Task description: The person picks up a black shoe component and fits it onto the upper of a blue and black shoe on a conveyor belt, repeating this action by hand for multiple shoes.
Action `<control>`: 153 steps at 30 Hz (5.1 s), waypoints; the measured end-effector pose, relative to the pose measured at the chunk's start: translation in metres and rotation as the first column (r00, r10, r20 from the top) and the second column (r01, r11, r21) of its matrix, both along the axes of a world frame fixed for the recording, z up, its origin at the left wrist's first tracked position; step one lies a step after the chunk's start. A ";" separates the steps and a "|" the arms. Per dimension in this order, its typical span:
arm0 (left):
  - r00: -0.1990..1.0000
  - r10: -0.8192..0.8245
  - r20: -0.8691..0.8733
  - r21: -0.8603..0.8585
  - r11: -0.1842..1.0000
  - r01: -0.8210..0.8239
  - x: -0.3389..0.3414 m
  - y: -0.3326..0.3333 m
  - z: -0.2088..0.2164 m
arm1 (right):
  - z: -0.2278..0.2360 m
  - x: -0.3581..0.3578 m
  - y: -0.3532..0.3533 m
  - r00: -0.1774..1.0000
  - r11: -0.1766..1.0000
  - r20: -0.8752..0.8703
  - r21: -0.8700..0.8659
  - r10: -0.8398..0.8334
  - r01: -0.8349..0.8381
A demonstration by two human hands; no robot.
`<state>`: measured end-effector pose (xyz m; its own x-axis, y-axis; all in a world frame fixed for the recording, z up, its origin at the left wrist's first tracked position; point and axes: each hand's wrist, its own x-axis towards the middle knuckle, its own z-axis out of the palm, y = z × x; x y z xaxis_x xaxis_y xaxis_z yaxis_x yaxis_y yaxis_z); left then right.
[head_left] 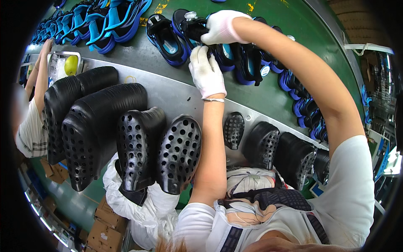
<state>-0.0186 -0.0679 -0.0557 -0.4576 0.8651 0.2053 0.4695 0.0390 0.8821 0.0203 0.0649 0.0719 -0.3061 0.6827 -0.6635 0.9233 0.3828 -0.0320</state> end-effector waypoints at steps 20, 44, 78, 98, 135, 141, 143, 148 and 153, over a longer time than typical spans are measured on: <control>0.980 -0.191 -0.059 -0.722 0.686 0.090 -0.020 0.060 0.001 | -0.063 -0.042 0.007 0.979 0.956 -0.194 0.295 0.065 -0.006; 0.522 -0.460 -0.718 -0.381 0.888 0.258 0.046 0.044 -0.006 | -0.084 0.198 -0.071 0.954 0.940 -0.071 0.164 -0.291 0.299; 0.732 -0.632 -0.256 -0.137 0.773 0.619 0.041 -0.160 0.102 | 0.090 0.247 -0.289 0.635 0.820 -0.583 -0.100 -0.507 0.563; 0.066 -0.148 0.987 0.077 0.784 0.615 0.060 -0.090 0.091 | 0.070 0.187 -0.230 0.580 0.881 -0.703 -0.145 -0.412 0.450; 0.843 -0.531 -0.084 -0.139 0.844 0.517 0.079 -0.021 0.008 | -0.042 0.124 -0.061 0.942 0.901 -0.054 0.278 -0.332 0.334; 0.838 -0.545 0.030 -0.583 0.671 0.458 0.088 0.001 0.010 | -0.072 0.112 -0.054 0.887 0.863 -0.115 0.206 -0.447 0.461; 0.786 -0.612 0.081 -0.698 0.528 0.483 0.084 0.015 0.011 | -0.075 0.110 -0.053 0.904 0.882 -0.107 0.196 -0.415 0.428; 0.708 -0.701 0.084 -0.743 0.429 0.514 0.078 0.030 0.008 | -0.085 0.103 -0.049 0.886 0.836 -0.215 0.299 -0.411 0.460; 0.546 -0.835 -0.060 -0.822 0.352 0.448 0.097 0.042 0.026 | -0.075 0.132 -0.036 0.900 0.902 -0.180 0.102 -0.397 0.419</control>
<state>0.0788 -0.0259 -0.0300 0.2828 0.7734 -0.5674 0.8983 -0.0062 0.4393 0.1523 0.0289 -0.0027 -0.0704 0.8488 -0.5241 0.9872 -0.0162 -0.1588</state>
